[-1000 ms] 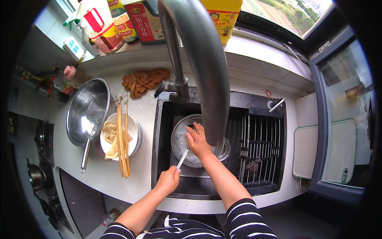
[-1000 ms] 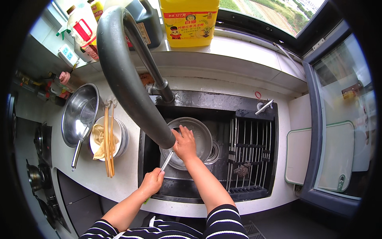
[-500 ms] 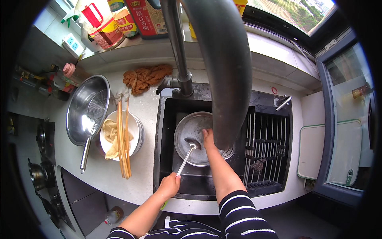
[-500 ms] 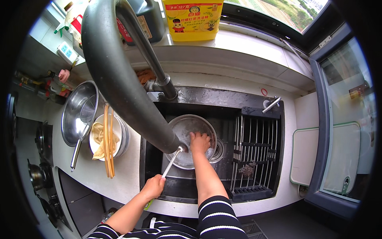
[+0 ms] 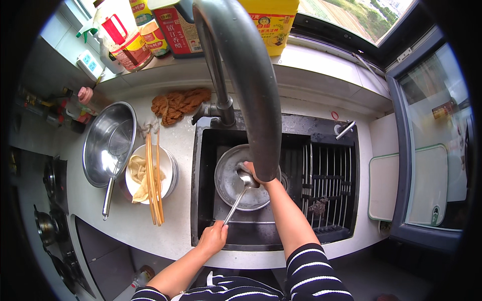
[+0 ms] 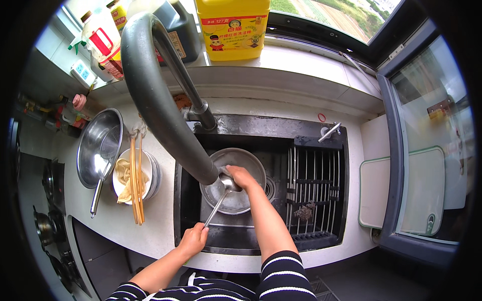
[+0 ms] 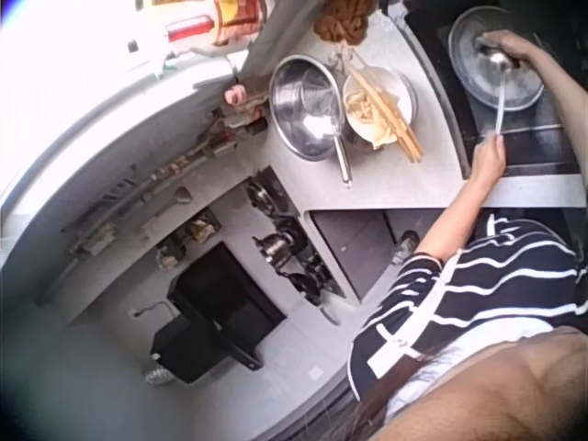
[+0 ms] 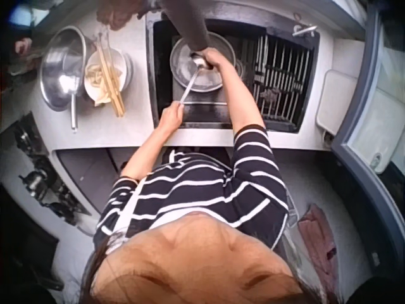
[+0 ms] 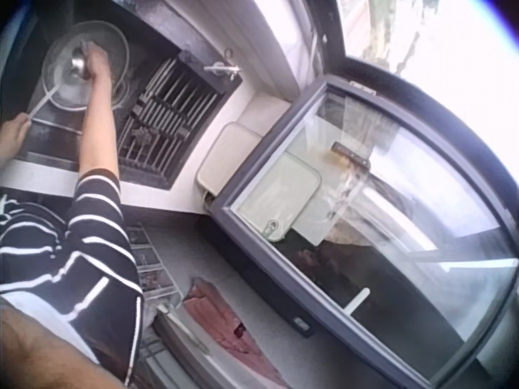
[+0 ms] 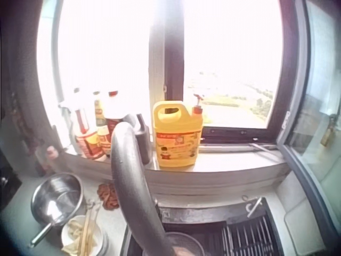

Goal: The person washes a metal bowl, a metal strainer, and a ladle in a kitchen sink using a scrubber and running water. They scrub the items thoroughly under the tap and rinse them before placing them aside.

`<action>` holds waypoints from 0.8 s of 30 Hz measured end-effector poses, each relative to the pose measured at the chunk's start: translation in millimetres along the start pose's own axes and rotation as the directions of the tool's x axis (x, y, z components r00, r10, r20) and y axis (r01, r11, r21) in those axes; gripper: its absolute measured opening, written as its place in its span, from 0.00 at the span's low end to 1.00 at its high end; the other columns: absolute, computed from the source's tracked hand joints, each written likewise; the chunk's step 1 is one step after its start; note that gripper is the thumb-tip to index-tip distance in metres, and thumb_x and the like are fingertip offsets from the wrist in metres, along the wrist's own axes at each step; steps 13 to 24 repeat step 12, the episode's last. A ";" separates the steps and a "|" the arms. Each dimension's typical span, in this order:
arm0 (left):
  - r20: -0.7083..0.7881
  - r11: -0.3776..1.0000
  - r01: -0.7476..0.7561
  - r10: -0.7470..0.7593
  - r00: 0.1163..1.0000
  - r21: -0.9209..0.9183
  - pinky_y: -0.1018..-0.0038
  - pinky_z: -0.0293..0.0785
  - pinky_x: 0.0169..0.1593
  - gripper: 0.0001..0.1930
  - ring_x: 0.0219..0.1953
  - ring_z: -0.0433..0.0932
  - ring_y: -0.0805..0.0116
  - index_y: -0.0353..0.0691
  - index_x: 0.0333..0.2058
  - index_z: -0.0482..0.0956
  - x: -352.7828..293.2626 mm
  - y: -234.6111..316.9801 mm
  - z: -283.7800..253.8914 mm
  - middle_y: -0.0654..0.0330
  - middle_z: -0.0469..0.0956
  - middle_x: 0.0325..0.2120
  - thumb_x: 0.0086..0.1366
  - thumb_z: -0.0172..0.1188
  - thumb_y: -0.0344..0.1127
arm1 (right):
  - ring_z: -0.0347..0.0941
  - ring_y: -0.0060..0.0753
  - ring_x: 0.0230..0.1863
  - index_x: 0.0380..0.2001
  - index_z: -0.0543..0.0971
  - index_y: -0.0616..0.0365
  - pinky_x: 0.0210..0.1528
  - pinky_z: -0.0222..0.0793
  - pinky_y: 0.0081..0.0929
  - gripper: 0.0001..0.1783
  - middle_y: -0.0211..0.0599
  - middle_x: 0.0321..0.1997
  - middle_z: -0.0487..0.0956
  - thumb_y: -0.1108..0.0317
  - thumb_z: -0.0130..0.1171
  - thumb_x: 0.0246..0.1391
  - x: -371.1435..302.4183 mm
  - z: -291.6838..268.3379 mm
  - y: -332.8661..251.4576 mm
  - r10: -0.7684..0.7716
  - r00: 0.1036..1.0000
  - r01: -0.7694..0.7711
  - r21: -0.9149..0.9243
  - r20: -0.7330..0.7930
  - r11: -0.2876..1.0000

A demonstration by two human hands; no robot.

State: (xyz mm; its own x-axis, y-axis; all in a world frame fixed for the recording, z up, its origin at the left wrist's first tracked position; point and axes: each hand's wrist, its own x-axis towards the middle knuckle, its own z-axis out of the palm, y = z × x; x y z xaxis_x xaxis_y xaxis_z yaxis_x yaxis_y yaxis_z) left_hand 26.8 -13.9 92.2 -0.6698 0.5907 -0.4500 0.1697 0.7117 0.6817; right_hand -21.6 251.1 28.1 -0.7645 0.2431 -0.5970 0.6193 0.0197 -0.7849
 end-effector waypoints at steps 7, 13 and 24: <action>0.443 0.709 0.513 -0.306 0.842 -0.484 0.80 0.60 0.12 0.12 0.09 0.59 0.79 0.40 0.34 0.68 10.8 17.9 -24.0 0.67 0.63 0.15 0.70 0.41 0.40 | 0.53 0.51 0.65 0.56 0.65 0.65 0.67 0.42 0.42 0.30 0.55 0.58 0.65 0.50 0.40 0.61 9.9 49.4 82.9 -0.249 0.907 0.282 0.050 -0.340 0.958; 0.538 0.563 0.596 -0.289 0.792 -0.573 0.78 0.61 0.12 0.11 0.09 0.61 0.77 0.39 0.36 0.66 12.5 9.1 -23.5 0.65 0.64 0.15 0.69 0.42 0.40 | 0.49 0.55 0.67 0.61 0.60 0.53 0.66 0.44 0.43 0.31 0.51 0.66 0.54 0.50 0.49 0.58 -19.5 57.8 46.5 -0.332 0.921 0.223 -0.424 -0.203 0.878; 0.538 0.563 0.596 -0.289 0.792 -0.573 0.78 0.61 0.12 0.11 0.09 0.61 0.77 0.39 0.36 0.66 12.5 9.1 -23.5 0.65 0.64 0.15 0.69 0.42 0.40 | 0.49 0.55 0.67 0.61 0.60 0.53 0.66 0.44 0.43 0.31 0.51 0.66 0.54 0.50 0.49 0.58 -19.5 57.8 46.5 -0.332 0.921 0.223 -0.424 -0.203 0.878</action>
